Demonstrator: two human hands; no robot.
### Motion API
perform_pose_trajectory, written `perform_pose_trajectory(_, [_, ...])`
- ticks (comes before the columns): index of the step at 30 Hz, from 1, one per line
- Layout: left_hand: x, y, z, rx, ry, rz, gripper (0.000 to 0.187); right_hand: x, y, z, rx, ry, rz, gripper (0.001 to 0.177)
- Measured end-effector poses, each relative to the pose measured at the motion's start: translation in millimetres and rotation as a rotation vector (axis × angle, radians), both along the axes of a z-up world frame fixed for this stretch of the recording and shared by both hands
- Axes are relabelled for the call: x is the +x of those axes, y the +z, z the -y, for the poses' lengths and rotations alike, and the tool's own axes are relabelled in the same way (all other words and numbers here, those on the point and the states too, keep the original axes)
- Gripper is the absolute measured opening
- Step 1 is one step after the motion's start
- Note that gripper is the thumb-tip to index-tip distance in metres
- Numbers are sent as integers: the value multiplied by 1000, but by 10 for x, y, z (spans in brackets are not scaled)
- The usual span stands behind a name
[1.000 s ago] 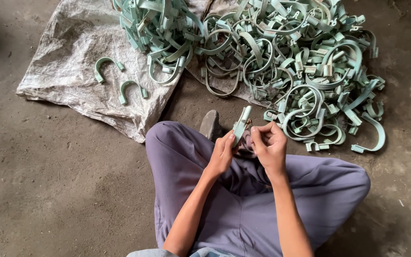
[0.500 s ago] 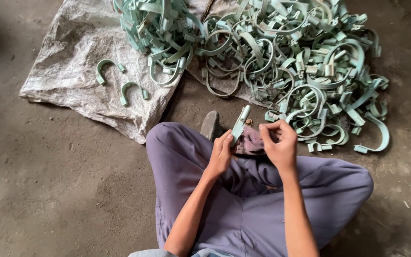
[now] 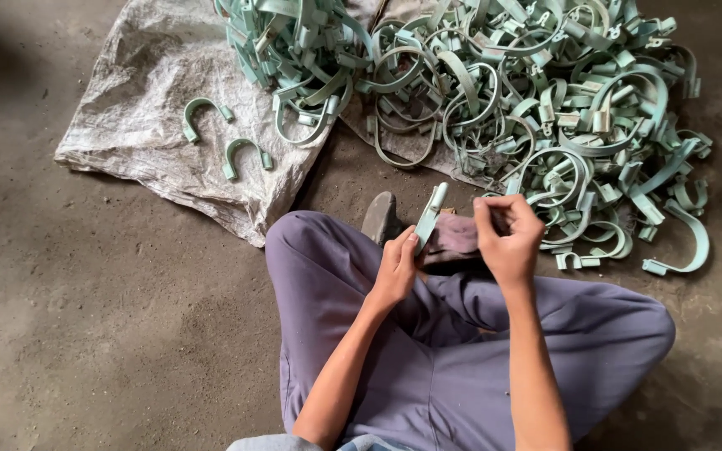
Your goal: The person sits on the floor and uses a small abrasive block to smooth the edges of light green metal U-shaped parts. They pick up each part from a large pile, rub the edges against the block, and place the finished part on a cloth beside them.
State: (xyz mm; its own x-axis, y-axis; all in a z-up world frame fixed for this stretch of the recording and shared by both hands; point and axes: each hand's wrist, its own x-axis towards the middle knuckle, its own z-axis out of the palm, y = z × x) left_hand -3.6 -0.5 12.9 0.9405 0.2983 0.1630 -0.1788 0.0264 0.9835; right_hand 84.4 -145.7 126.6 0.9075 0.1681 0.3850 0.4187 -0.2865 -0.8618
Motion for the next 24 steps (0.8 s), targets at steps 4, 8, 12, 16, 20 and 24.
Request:
perform_pose_trajectory(4, [23,57,11,22,-4,16,43,-112,165,-33,94,76,-70,3])
perform_pose_trajectory(8, [25,17,13,87,-49,-47,39,-39,37,-93,-117,168,94,7])
perform_pose_trajectory(12, [65,389,23,212,-112,-114,33,15,-286,-11,-409,26,390,14])
perform_pose_trajectory(16, [79,200,97,226,-132,-152,35,-71,-420,92,-345,-39,393,15])
perform_pose_trajectory(20, [97,268,87,299,-155,-208,34,-88,-449,227,-290,-12,145,9])
perform_pose_trajectory(24, [32,269,112,412,-193,-246,34,-161,-971,424,7,-1,-302,26])
